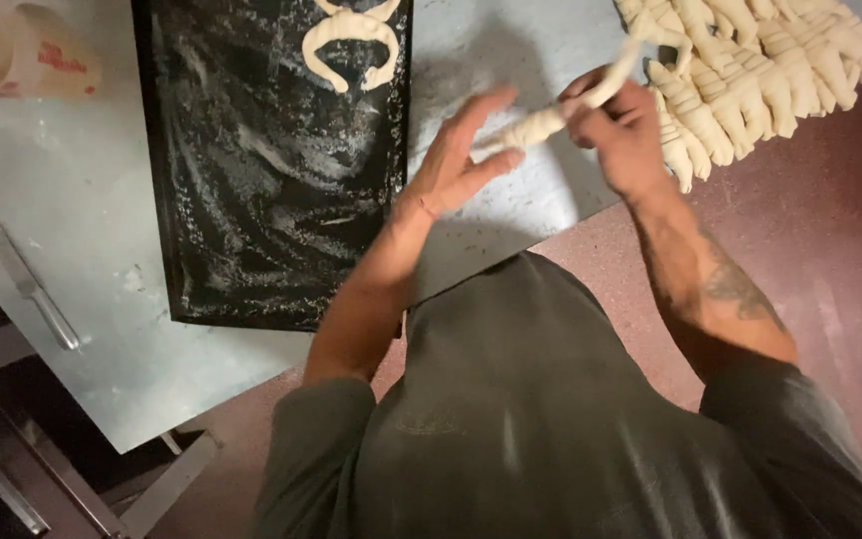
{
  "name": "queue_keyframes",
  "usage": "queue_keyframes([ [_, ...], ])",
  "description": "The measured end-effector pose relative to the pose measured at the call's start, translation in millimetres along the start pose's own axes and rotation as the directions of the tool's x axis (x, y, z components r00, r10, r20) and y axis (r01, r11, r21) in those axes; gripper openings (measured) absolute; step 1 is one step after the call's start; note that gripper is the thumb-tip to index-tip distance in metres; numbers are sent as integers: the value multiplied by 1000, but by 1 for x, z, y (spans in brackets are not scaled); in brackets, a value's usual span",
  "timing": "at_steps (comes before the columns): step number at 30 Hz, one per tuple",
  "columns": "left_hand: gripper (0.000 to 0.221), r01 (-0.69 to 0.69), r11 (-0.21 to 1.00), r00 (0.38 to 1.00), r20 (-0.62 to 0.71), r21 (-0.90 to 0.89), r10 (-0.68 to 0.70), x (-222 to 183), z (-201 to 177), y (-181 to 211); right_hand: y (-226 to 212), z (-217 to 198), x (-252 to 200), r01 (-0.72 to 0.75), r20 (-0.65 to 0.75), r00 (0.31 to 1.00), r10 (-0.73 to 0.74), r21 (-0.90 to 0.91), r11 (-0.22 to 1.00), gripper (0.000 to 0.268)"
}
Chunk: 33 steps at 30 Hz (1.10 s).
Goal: Shaping pre-rolled dough pieces into interlocking rings and arranging them on a baking tray.
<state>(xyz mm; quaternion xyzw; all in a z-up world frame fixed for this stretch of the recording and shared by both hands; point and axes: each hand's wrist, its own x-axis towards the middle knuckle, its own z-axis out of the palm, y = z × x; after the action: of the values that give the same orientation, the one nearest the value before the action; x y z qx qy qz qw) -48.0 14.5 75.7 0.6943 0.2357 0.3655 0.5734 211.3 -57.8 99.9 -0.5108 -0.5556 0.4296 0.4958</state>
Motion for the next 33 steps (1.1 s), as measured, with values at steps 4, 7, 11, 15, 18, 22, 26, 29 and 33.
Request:
queue_keyframes([
  [4,40,270,960,955,105,77,-277,-16,-22,-13,-3,-11,-7,-124,-52,988,147,310,943,10],
  [7,46,287,941,958,61,-179,-280,-43,-42,-28,1,-1,-18,-150,12,987,160,431,890,23],
  [11,39,72,956,986,-121,-286,-111,-79,-72,-38,40,34,-20,-165,-213,945,250,350,922,16],
  [15,40,217,896,946,-145,-387,-292,-123,-129,-45,61,78,-30,-112,-237,953,191,310,944,11],
  [18,46,513,777,849,80,-366,-523,-147,-190,-18,56,90,-44,-301,-85,933,350,351,887,15],
  [22,18,545,828,833,-29,-133,-553,-124,-240,43,53,92,-3,-402,-16,895,445,403,822,8],
  [26,45,395,773,919,-196,496,-343,-102,-283,-37,87,125,67,-145,170,972,164,-120,982,19],
  [29,37,545,746,838,-230,384,-494,-71,-216,18,59,130,81,-237,25,968,249,-230,944,9],
  [33,45,407,806,909,-107,429,-402,-86,-169,-19,53,106,57,-392,-36,920,391,-98,915,17],
])
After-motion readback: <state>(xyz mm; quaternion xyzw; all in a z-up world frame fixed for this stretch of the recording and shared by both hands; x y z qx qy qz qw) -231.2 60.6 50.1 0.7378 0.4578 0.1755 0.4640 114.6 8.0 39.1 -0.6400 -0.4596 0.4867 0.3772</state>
